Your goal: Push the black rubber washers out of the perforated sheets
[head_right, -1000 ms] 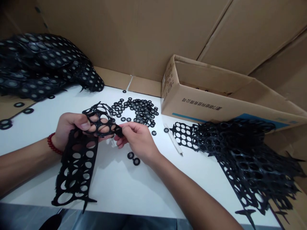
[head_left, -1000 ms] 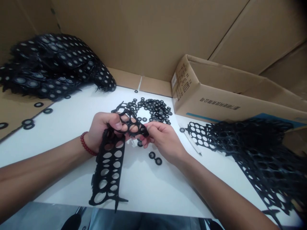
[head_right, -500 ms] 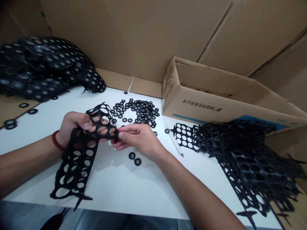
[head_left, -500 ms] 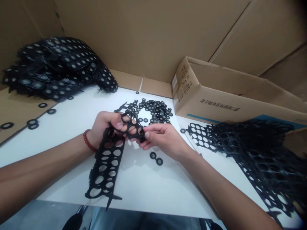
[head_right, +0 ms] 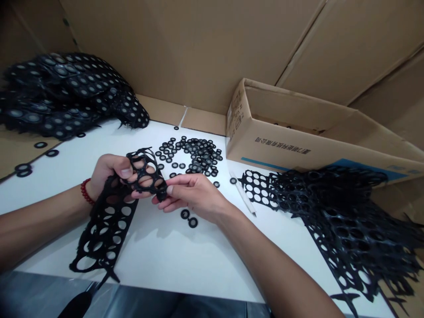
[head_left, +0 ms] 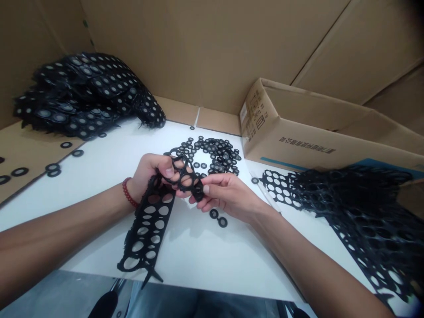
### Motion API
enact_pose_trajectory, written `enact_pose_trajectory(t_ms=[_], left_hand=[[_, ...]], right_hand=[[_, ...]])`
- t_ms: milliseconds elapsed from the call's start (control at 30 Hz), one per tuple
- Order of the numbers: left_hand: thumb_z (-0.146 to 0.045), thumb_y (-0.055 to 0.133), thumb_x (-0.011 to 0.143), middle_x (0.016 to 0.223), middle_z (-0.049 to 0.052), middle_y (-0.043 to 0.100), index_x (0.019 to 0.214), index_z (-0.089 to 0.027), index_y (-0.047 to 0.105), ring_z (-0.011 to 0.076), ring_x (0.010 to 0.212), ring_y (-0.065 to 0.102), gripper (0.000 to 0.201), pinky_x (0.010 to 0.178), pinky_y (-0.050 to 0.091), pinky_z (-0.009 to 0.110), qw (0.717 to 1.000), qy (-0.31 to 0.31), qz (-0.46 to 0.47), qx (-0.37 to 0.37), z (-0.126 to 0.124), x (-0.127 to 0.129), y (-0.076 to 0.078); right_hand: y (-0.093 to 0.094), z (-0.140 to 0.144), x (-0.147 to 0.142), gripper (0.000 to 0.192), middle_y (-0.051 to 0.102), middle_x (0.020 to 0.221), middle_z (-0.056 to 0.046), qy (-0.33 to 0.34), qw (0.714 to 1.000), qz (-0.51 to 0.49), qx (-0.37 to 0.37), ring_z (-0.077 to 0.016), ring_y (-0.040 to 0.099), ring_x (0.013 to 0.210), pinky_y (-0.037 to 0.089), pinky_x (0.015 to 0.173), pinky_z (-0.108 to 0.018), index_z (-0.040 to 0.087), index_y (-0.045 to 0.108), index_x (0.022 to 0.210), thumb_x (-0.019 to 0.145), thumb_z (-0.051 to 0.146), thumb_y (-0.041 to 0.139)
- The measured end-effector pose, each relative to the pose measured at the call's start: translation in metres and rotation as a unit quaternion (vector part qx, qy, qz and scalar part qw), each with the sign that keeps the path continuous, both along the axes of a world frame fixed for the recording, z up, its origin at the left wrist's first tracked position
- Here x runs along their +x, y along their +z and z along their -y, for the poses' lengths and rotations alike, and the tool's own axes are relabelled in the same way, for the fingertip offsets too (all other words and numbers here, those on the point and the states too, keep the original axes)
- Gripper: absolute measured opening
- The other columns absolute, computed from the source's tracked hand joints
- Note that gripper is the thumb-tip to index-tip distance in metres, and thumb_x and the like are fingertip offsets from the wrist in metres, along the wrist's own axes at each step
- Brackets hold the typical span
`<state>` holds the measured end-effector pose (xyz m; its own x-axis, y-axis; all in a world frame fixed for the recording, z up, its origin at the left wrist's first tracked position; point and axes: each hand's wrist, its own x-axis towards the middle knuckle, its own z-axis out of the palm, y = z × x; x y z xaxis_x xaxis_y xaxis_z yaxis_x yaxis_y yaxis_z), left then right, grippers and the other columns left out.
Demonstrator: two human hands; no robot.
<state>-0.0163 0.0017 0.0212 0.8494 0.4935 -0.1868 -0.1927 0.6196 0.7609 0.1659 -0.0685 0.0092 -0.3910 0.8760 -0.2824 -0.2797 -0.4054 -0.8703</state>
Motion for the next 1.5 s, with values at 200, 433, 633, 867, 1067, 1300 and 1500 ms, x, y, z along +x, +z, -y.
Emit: enact_pose_trajectory(t_ms=[200, 433, 633, 867, 1067, 1300, 1500], left_hand=[[-0.019, 0.052, 0.044, 0.044, 0.004, 0.038, 0.037, -0.014, 0.037, 0.0125, 0.04, 0.046, 0.018, 0.033, 0.037, 0.022, 1.0, -0.006, -0.001, 0.018, 0.0, 0.001, 0.003], [-0.017, 0.05, 0.044, 0.047, 0.006, 0.047, 0.041, -0.012, 0.043, 0.013, 0.04, 0.05, 0.009, 0.036, 0.041, 0.022, 0.999, 0.021, -0.006, 0.023, 0.001, 0.002, 0.004], [-0.016, 0.049, 0.045, 0.049, 0.007, 0.052, 0.041, -0.012, 0.048, 0.0144, 0.041, 0.051, 0.006, 0.033, 0.039, 0.023, 1.0, 0.022, -0.004, 0.007, 0.0, 0.002, 0.001], [-0.015, 0.049, 0.046, 0.049, 0.007, 0.051, 0.039, -0.012, 0.051, 0.0144, 0.041, 0.049, 0.008, 0.038, 0.043, 0.027, 1.0, 0.026, 0.013, 0.001, 0.001, 0.003, 0.001], [-0.016, 0.05, 0.047, 0.048, 0.006, 0.046, 0.037, -0.013, 0.046, 0.0136, 0.042, 0.048, 0.011, 0.036, 0.039, 0.026, 1.0, 0.012, 0.025, 0.008, 0.001, 0.004, 0.001], [-0.018, 0.05, 0.046, 0.045, 0.006, 0.044, 0.038, -0.012, 0.045, 0.0136, 0.041, 0.048, 0.01, 0.038, 0.038, 0.025, 1.0, 0.014, 0.02, 0.02, 0.002, 0.004, -0.006], [-0.016, 0.05, 0.044, 0.045, 0.006, 0.044, 0.035, -0.012, 0.038, 0.011, 0.039, 0.044, 0.015, 0.033, 0.032, 0.021, 1.0, 0.026, 0.01, 0.008, 0.007, 0.007, -0.003]], right_hand=[[-0.006, -0.001, 0.005, 0.019, 0.074, 0.079, -0.007, 0.026, 0.999, -0.035, -0.003, -0.0082, 0.068, 0.063, 0.056, 0.061, -0.016, 0.011, 0.069, 0.09, 0.077, 0.026, 0.069], [-0.01, -0.003, 0.007, 0.018, 0.074, 0.082, -0.007, 0.032, 0.997, -0.064, 0.0, -0.0084, 0.069, 0.065, 0.056, 0.061, -0.014, 0.011, 0.07, 0.088, 0.078, 0.026, 0.069], [-0.011, -0.002, 0.006, 0.017, 0.074, 0.083, -0.007, 0.031, 0.997, -0.067, -0.006, -0.0085, 0.07, 0.067, 0.056, 0.064, -0.013, 0.01, 0.07, 0.09, 0.079, 0.024, 0.068], [-0.005, -0.001, 0.003, 0.019, 0.073, 0.084, -0.011, 0.0, 0.999, -0.037, -0.015, -0.0106, 0.07, 0.067, 0.056, 0.066, -0.017, 0.008, 0.068, 0.091, 0.076, 0.019, 0.069], [-0.005, 0.0, -0.002, 0.015, 0.073, 0.074, -0.009, -0.026, 1.0, -0.004, -0.006, -0.011, 0.069, 0.06, 0.056, 0.061, -0.019, 0.009, 0.066, 0.085, 0.072, 0.017, 0.068], [-0.001, 0.005, -0.015, 0.006, 0.069, 0.062, -0.001, -0.086, 0.989, 0.102, 0.062, -0.0106, 0.066, 0.053, 0.057, 0.055, -0.022, 0.013, 0.062, 0.073, 0.071, 0.014, 0.057], [0.002, 0.01, -0.024, 0.006, 0.064, 0.053, 0.004, -0.14, 0.974, 0.155, 0.09, -0.0086, 0.059, 0.044, 0.051, 0.044, -0.019, 0.015, 0.056, 0.067, 0.065, 0.01, 0.055]])
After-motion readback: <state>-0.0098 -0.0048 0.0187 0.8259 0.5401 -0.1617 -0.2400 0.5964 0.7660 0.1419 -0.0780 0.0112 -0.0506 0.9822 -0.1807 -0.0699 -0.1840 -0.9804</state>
